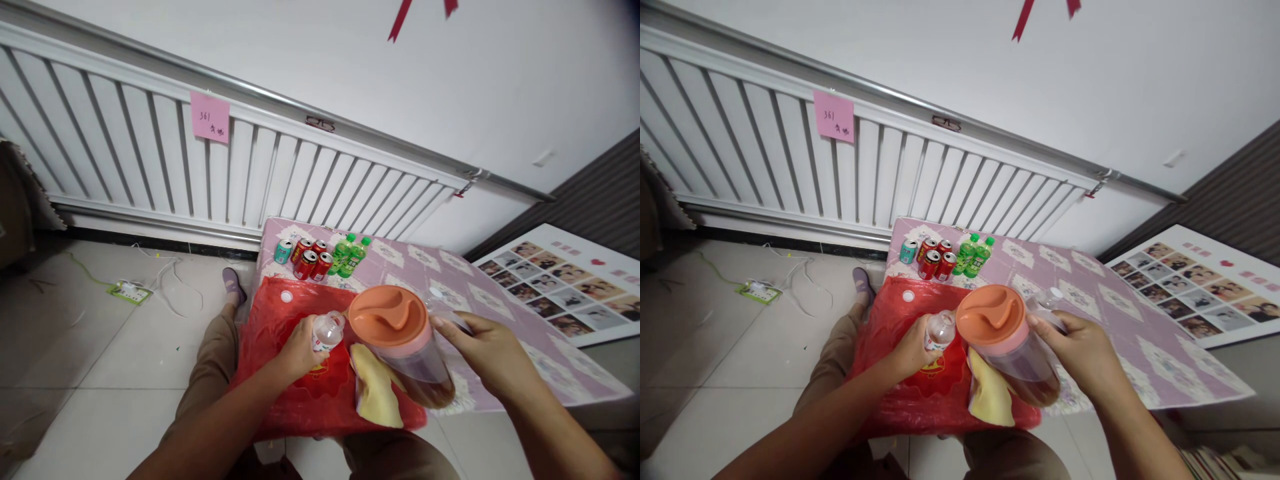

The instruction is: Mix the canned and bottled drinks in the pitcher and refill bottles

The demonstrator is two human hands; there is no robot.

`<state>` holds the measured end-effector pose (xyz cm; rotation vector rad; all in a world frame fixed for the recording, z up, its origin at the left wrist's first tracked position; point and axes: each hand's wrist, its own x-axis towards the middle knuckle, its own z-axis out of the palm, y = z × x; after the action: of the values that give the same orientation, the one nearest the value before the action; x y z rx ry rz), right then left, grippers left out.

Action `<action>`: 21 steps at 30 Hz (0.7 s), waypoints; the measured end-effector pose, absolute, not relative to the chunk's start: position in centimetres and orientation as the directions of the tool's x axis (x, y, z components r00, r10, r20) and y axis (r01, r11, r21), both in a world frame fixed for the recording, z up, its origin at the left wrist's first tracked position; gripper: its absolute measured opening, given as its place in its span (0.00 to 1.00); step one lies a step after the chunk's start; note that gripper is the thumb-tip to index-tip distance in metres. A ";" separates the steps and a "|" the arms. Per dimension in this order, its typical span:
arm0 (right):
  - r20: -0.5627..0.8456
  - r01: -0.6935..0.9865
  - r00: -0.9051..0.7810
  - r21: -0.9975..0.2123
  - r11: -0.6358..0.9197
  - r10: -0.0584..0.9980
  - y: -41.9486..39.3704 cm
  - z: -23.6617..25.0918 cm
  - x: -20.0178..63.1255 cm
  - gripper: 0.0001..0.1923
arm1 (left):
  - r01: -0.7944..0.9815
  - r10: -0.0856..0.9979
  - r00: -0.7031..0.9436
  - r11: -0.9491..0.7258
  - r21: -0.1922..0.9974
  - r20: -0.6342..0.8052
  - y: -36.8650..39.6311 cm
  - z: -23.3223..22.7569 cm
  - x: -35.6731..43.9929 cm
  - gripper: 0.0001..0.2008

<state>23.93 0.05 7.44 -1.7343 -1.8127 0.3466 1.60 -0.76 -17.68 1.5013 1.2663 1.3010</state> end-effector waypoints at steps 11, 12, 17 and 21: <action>0.189 0.847 0.026 -0.525 0.078 0.982 0.1 7.5 24.2 0.24 | 0.157 0.972 -0.014 -0.229 0.961 0.234 -0.6 -18.3 1.6 0.34; 0.186 0.851 0.028 -0.519 0.074 0.982 0.1 7.5 24.3 0.24 | 0.158 0.973 -0.012 -0.226 0.961 0.231 -0.6 -18.2 1.5 0.34; 0.193 0.850 0.031 -0.522 0.076 0.981 0.2 7.6 24.4 0.23 | 0.175 0.973 -0.021 -0.224 0.959 0.231 -0.7 -18.0 1.4 0.34; 0.229 0.837 0.013 -0.535 0.115 0.973 -0.1 7.6 24.1 0.21 | 0.183 0.973 -0.025 -0.222 0.958 0.230 -0.7 -17.9 1.4 0.34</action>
<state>24.08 -0.07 7.56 -1.7527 -1.8547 0.3263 1.42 -0.74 -17.92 1.4932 1.2604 1.3224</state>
